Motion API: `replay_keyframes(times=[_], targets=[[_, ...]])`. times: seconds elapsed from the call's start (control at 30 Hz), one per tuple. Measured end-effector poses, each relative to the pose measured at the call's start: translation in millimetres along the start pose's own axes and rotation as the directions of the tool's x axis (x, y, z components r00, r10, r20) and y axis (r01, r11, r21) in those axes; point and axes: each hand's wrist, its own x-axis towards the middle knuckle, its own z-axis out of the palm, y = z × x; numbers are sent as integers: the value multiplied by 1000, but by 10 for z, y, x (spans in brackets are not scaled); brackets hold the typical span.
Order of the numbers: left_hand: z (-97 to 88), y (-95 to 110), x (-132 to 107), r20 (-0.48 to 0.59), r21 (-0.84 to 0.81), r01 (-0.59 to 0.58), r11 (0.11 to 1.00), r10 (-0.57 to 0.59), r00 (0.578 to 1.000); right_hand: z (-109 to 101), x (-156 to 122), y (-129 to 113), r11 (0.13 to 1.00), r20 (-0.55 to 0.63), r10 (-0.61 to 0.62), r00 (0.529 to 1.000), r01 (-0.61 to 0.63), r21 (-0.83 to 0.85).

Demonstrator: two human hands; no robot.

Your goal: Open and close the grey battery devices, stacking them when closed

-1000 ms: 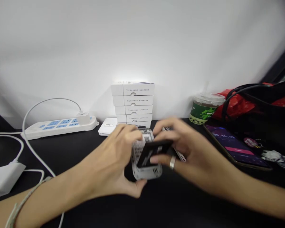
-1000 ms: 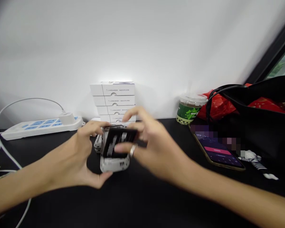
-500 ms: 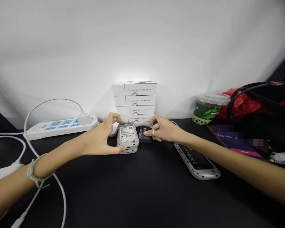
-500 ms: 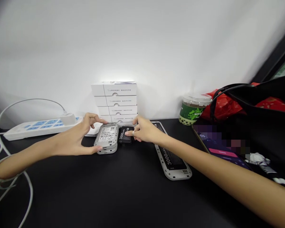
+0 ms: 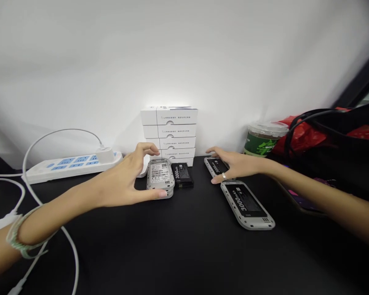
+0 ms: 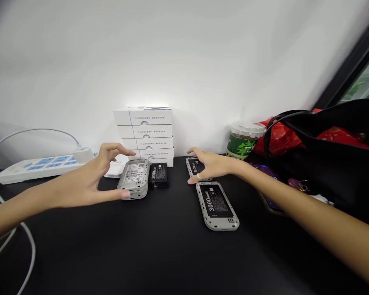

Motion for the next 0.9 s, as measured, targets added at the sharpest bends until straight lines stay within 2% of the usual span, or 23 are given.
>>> replay_keyframes(times=[0.07,0.13,0.2,0.27,0.37,0.47,0.57,0.7,0.77,0.9], targets=[[5,75,-3,-26,-3,-23,1000,23,999,7,15,25,1000,-48,10,999,-11,-20],[30,173,-30,-49,1,-35,999,35,998,24,-8,-59,999,-142,8,990,-13,-39],[72,299,-90,-59,15,-27,1000,28,998,52,-105,-247,998,-245,-33,969,19,-59],[123,449,-177,-49,26,-15,1000,16,999,114,-270,-504,992,-318,-119,941,103,-66],[193,664,-306,-8,3,-69,998,70,998,303,-539,-895,968,-310,-222,924,247,43],[250,790,-363,17,21,-133,991,133,991,548,-675,-1143,934,-266,-325,908,352,60],[319,811,-360,35,53,-149,987,147,989,739,-658,-1218,910,-296,-387,873,413,28],[448,767,-369,2,64,-152,986,152,988,857,-603,-1186,890,-350,-405,845,452,62],[505,751,-389,-45,38,-165,986,166,985,861,-608,-1160,887,-347,-380,857,444,127],[539,779,-419,-68,31,-213,976,215,974,765,-660,-1155,887,-302,-228,926,325,328]])
